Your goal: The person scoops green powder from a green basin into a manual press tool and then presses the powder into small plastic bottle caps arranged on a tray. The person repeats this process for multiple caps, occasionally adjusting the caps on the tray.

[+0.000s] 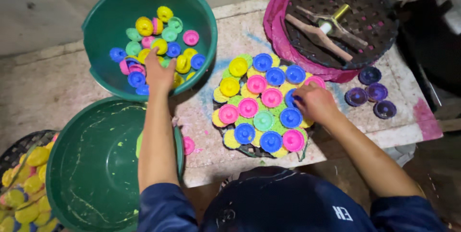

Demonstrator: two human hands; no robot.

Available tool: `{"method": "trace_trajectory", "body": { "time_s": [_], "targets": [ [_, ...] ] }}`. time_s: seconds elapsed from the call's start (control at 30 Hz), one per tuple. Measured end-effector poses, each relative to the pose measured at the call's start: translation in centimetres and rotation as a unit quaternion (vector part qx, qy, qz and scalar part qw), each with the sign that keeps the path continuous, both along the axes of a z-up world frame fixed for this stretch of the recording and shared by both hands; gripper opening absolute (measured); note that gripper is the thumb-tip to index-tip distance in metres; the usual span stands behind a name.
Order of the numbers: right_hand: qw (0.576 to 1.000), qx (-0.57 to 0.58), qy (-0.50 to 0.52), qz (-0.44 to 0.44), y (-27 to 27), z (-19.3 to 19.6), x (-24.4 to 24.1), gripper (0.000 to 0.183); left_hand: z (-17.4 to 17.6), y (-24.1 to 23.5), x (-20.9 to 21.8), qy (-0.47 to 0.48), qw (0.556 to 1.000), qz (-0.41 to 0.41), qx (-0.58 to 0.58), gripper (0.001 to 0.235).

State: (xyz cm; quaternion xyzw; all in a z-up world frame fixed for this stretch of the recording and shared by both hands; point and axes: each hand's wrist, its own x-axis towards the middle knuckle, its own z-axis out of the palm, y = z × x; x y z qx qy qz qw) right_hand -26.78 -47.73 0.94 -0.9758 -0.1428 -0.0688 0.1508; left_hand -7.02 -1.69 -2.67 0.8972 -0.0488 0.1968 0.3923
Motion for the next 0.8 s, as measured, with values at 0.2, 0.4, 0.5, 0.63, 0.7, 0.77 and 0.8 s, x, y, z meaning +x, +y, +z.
{"method": "trace_trajectory", "body": {
  "time_s": [0.2,0.4,0.5,0.63,0.7,0.77,0.8],
  "targets": [
    [0.998,0.022,-0.008,0.049,-1.5,-0.7,0.2,0.025,5.8,-7.1,-7.9,-0.097,0.994,-0.046,0.007,0.051],
    [0.991,0.1,-0.016,0.084,-4.8,-1.0,1.8,0.022,9.4,-9.4,-19.4,-0.082,0.996,0.014,-0.011,0.044],
    [0.992,0.032,-0.122,-0.011,-9.4,-0.5,5.8,0.037,8.5,-10.7,-24.3,-0.05,0.997,0.041,-0.047,0.039],
    [0.96,-0.18,0.009,-0.215,-14.0,-3.9,11.8,0.129,6.3,-13.1,-29.0,-0.006,0.99,0.039,-0.133,0.037],
    [0.949,-0.188,0.053,-0.248,-15.8,-5.8,13.6,0.121,5.8,-13.8,-30.3,-0.002,0.989,0.053,-0.139,0.037],
    [0.947,-0.162,0.074,-0.266,-17.5,-6.9,14.7,0.102,5.7,-13.9,-31.2,-0.019,0.992,0.074,-0.099,0.037],
    [0.952,-0.131,0.073,-0.268,-18.5,-6.8,14.8,0.088,5.8,-13.8,-31.5,-0.013,0.991,0.075,-0.112,0.036]
  ]
}}
